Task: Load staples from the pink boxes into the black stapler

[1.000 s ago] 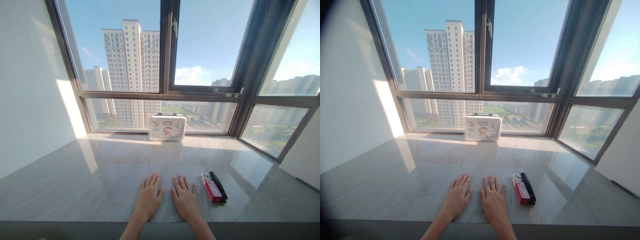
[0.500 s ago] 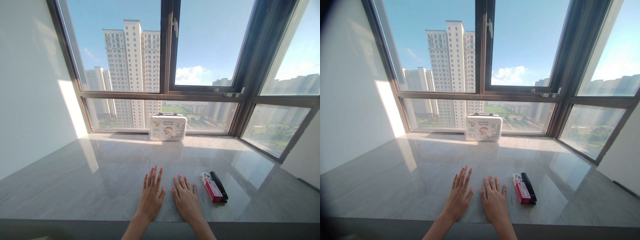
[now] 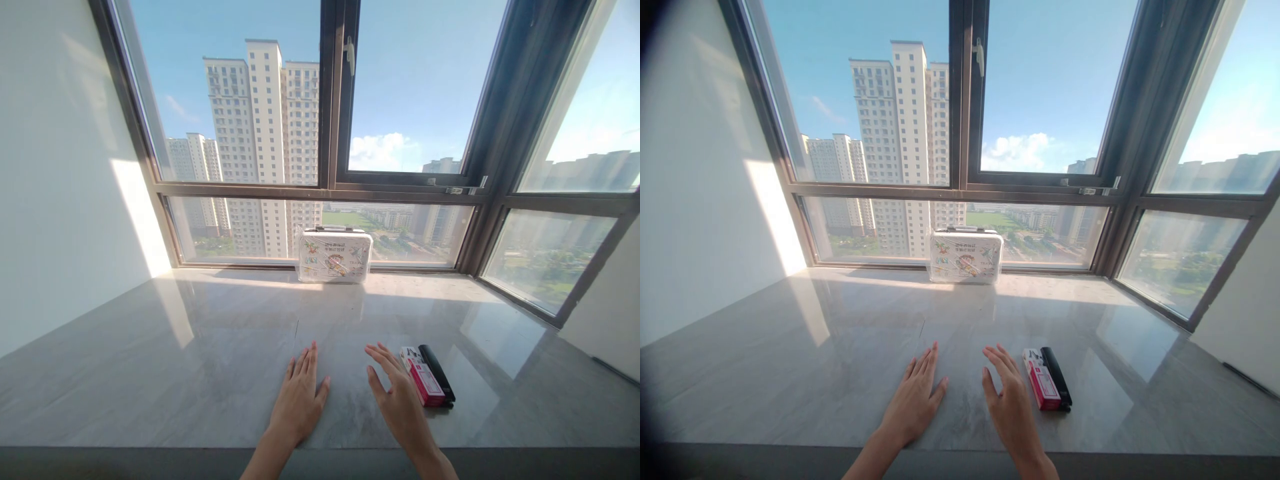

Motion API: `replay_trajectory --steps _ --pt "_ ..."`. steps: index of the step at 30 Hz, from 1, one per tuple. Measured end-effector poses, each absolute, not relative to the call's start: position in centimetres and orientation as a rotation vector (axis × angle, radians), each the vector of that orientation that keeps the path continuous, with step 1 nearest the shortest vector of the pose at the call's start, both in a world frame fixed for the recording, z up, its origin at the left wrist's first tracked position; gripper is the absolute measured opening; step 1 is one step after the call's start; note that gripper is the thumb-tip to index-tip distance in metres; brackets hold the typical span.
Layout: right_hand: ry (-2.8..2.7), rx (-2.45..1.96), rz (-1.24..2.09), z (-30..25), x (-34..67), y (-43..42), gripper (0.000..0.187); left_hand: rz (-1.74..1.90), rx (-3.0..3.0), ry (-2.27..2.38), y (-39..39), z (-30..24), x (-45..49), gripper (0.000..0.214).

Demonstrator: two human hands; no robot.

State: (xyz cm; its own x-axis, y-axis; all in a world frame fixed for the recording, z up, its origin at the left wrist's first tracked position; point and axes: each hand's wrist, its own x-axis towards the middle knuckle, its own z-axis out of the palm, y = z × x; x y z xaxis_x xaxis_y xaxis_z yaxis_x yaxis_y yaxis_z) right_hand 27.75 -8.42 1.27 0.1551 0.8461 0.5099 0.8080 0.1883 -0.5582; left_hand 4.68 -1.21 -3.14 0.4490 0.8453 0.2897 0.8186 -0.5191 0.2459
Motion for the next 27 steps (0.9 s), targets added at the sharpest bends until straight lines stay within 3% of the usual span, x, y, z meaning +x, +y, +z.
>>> replay_trajectory --steps 4,7,10,18,27 --pt "-1.405 -1.781 -0.151 3.6 36.9 -9.6 0.053 0.6 2.606 1.512 -1.1 -3.4 4.7 0.07" --pt "-1.307 -2.035 0.109 3.5 42.7 -10.2 0.062 0.617 2.597 1.508 -1.0 -3.6 4.7 0.068" --pt "-1.372 -2.018 0.386 2.4 44.7 -10.5 0.062 0.628 2.589 1.5 -1.0 -3.7 4.7 0.066" --pt "-1.373 -1.762 0.764 -0.9 38.6 -8.5 0.077 0.68 2.559 1.454 -1.0 -3.8 4.6 0.064" --pt "-1.438 -1.582 0.711 -1.0 25.5 -4.7 0.065 0.971 2.247 1.374 -1.5 -1.5 4.2 0.047"
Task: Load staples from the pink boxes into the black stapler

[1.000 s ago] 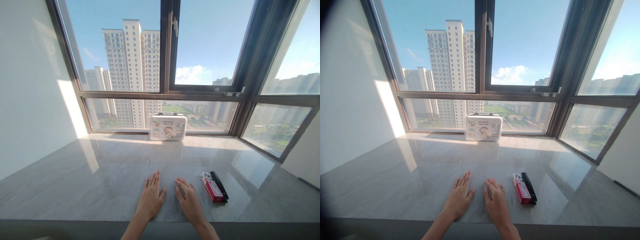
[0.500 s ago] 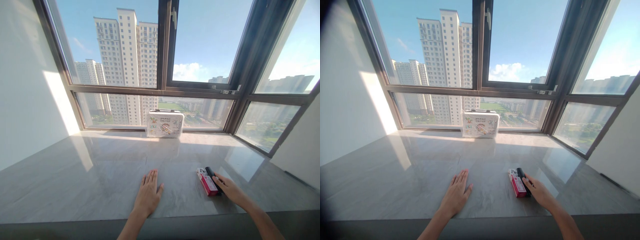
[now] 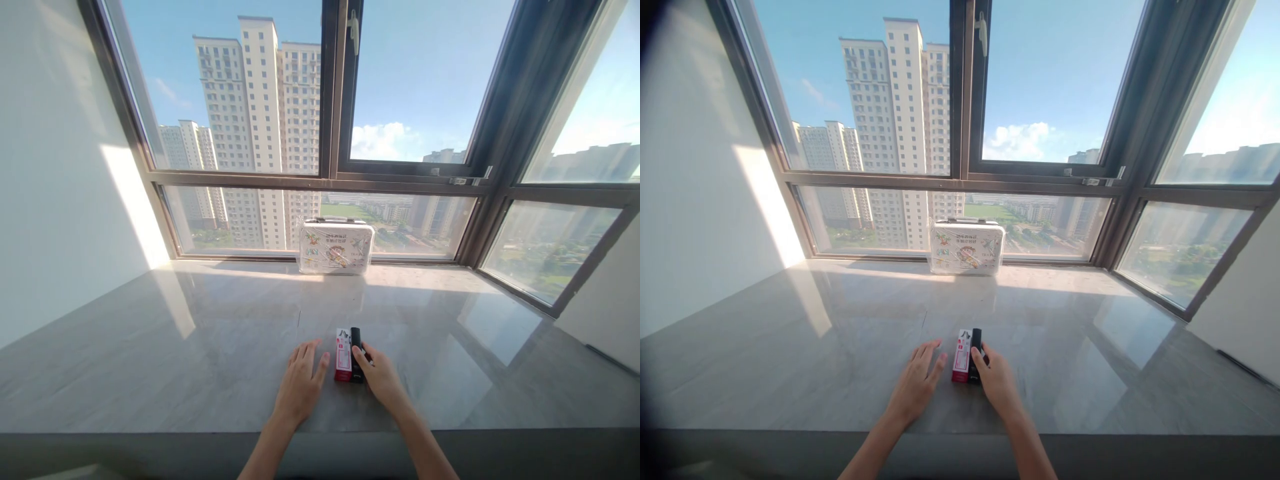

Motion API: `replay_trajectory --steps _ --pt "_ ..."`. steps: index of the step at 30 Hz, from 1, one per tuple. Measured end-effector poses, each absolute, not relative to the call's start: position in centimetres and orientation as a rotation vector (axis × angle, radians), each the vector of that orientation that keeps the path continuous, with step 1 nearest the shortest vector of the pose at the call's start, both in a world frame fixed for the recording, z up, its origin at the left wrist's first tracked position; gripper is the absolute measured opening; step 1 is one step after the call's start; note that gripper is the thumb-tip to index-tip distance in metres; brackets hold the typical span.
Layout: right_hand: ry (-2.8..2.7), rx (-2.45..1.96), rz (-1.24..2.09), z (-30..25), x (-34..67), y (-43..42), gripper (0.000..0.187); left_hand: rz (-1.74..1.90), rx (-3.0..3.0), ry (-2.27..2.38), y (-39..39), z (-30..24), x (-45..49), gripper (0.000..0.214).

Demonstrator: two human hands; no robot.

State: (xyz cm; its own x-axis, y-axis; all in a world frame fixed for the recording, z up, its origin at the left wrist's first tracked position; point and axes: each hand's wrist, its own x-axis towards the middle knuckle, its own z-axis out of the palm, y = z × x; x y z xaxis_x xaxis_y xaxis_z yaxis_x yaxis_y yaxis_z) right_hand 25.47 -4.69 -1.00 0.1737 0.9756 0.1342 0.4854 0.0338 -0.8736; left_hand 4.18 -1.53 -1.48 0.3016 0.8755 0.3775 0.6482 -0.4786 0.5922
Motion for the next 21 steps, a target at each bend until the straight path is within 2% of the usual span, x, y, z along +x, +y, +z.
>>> replay_trajectory --steps 5,11,18,21 --pt "-1.446 -1.528 0.664 -1.3 21.7 -3.4 0.063 1.049 2.126 1.438 -1.5 -0.7 3.8 0.048" --pt "-1.385 -1.56 0.637 -1.7 24.0 -5.0 0.068 1.041 2.299 1.583 -2.3 -0.9 5.0 0.06" --pt "-1.312 -1.6 0.611 -2.0 26.0 -7.3 0.071 1.015 2.294 1.644 -2.9 -0.7 5.2 0.024" --pt "-1.304 -1.616 0.587 -2.1 25.9 -7.5 0.07 1.036 2.272 1.612 -2.9 -0.7 4.9 0.02"
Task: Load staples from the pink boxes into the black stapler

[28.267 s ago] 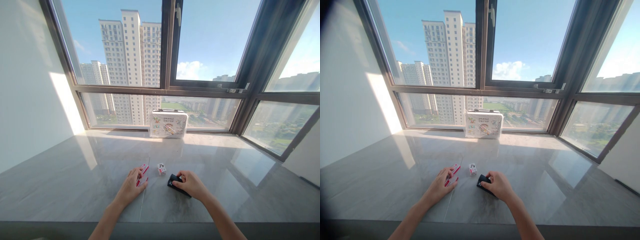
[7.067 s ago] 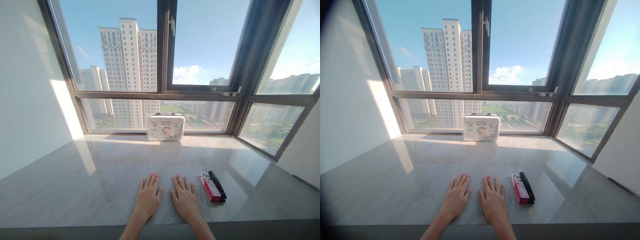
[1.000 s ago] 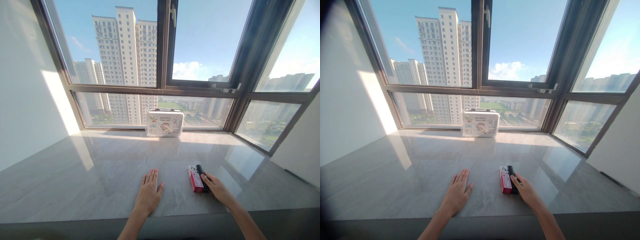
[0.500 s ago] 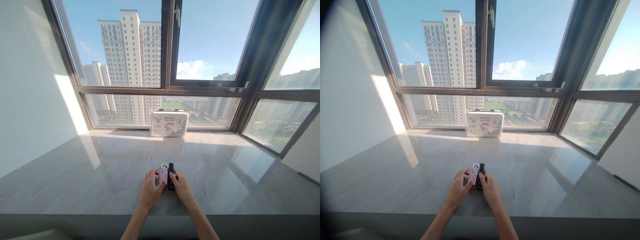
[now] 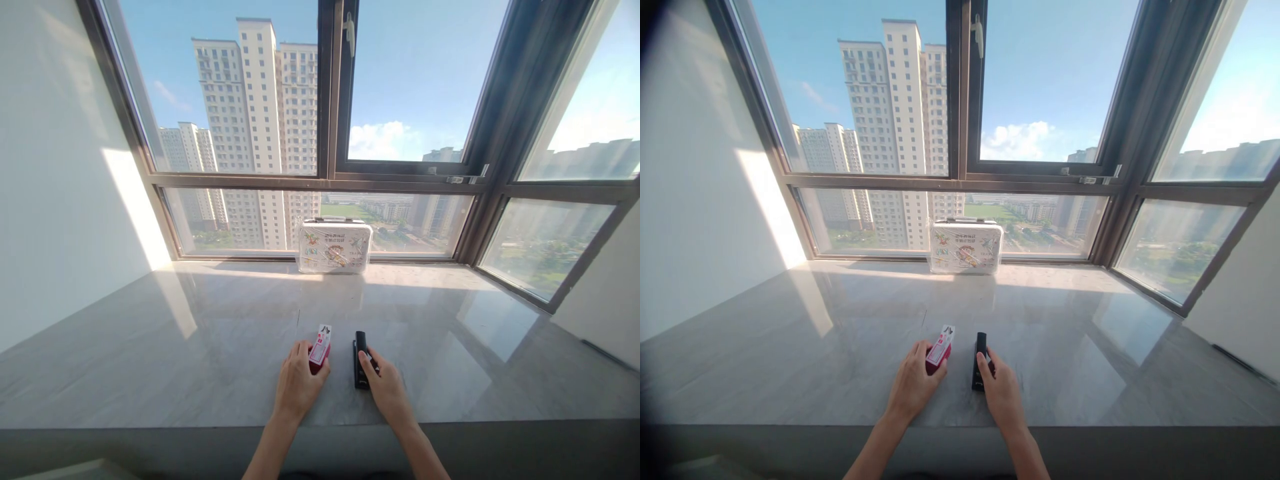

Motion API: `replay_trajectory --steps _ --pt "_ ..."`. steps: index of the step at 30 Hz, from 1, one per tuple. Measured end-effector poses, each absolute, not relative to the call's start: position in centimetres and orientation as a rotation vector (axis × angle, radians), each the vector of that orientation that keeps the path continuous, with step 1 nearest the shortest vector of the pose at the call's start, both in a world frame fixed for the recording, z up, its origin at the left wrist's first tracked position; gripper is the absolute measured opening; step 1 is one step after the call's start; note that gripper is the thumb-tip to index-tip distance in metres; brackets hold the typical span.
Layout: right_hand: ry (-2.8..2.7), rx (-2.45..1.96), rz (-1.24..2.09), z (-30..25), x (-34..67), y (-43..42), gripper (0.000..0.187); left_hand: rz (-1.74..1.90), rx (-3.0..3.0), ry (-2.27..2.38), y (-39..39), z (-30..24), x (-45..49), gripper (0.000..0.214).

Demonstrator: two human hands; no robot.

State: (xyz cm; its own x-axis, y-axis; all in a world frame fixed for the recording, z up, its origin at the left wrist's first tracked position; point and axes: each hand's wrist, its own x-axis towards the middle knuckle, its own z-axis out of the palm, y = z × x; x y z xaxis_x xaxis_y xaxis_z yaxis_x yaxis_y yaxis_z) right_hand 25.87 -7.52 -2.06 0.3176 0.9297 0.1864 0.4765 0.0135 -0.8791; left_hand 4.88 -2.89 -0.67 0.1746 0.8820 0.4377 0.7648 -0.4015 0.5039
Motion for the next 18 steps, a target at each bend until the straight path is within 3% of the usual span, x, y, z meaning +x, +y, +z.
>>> replay_trajectory --steps 13,18 --pt "-1.307 -1.638 0.606 -1.9 25.9 -7.9 0.071 1.064 2.125 1.976 1.7 -1.2 0.3 0.022" --pt "-1.29 -1.624 0.632 -2.1 26.0 -7.8 0.072 1.062 2.098 2.06 -0.4 -1.3 -1.6 0.025"
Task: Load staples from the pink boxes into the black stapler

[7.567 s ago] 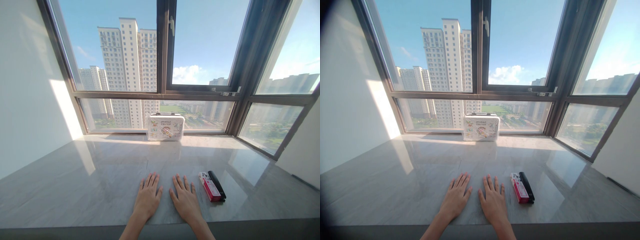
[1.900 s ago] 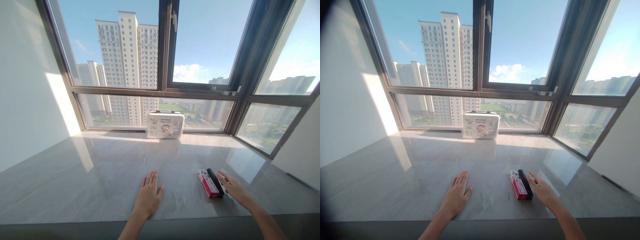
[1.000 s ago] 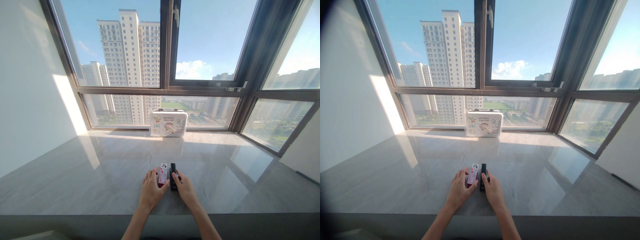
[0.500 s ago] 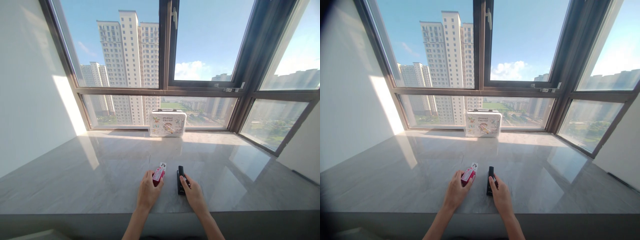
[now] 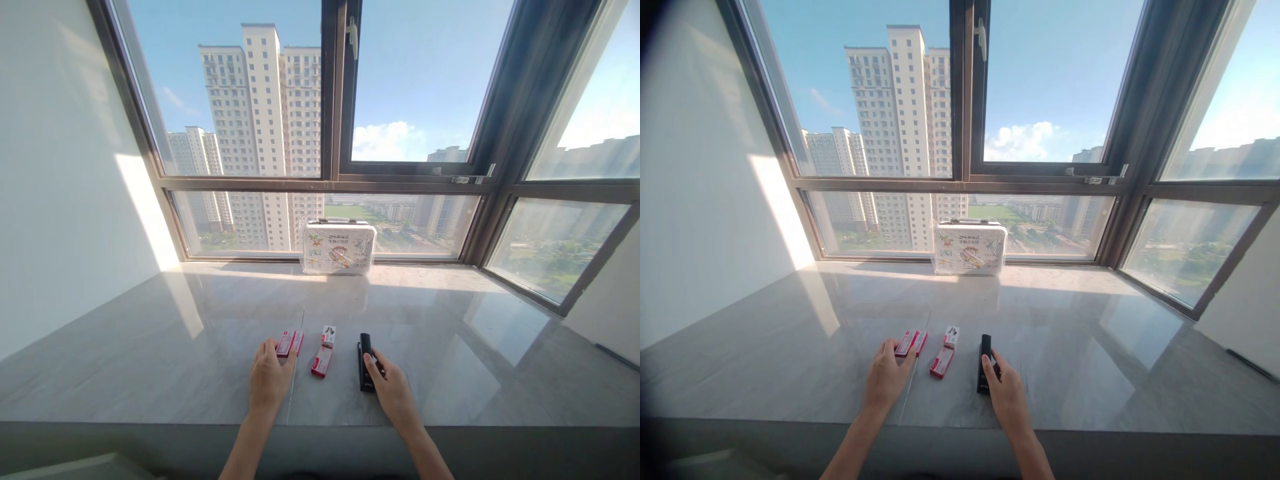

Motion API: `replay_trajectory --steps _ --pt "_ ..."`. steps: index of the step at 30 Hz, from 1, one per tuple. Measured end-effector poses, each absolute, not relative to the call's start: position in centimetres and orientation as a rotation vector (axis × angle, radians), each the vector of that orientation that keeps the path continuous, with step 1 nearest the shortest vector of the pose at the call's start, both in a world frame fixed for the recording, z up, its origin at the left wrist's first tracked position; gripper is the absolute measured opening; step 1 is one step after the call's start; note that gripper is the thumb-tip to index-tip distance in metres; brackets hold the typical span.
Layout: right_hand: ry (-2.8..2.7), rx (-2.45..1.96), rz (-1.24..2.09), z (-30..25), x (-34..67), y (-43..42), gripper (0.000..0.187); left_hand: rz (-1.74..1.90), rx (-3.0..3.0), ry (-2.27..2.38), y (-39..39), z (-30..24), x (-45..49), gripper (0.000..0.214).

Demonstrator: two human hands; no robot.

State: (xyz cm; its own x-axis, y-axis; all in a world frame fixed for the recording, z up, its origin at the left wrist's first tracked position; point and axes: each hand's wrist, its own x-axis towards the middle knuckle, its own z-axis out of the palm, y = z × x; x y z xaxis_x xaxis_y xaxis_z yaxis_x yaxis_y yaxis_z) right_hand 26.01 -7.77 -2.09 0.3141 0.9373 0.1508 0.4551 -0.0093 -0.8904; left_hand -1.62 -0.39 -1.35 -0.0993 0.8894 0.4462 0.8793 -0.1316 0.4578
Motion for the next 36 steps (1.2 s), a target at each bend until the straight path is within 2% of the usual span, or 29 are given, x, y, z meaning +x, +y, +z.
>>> replay_trajectory --steps 6,12,16,19,23,27,30,33,36 --pt "-1.29 -1.639 0.619 -2.1 26.1 -7.8 0.072 0.77 2.286 2.15 -5.0 -1.4 -4.2 0.023" --pt "-1.315 -1.63 0.637 -1.9 26.2 -8.2 0.068 0.568 2.35 2.107 -3.5 0.0 -3.5 0.033" --pt "-1.307 -1.639 0.63 -2.1 26.2 -8.6 0.067 0.724 2.367 2.116 -3.7 0.9 -1.9 0.042" --pt "-1.312 -1.637 0.651 -2.3 26.0 -8.9 0.066 0.872 2.477 1.936 -4.9 1.3 0.5 0.047" --pt "-1.315 -1.62 0.644 -2.1 25.6 -9.2 0.064 0.781 2.552 1.626 -4.7 0.6 4.1 0.044" --pt "-1.281 -1.633 0.701 -2.2 26.0 -9.4 0.066 0.807 2.461 1.707 -2.9 -0.9 6.1 0.05" --pt "-1.253 -1.631 0.738 -1.9 27.6 -9.0 0.07 0.819 2.415 1.747 -2.4 -1.4 5.9 0.04" --pt "-1.358 -1.558 0.666 -0.8 29.3 -8.1 0.062 0.775 2.432 1.625 -3.1 -0.9 5.0 0.032" --pt "-1.557 -1.498 0.593 0.8 29.4 -6.9 0.049 0.739 2.486 1.368 -4.2 0.0 3.9 0.038"
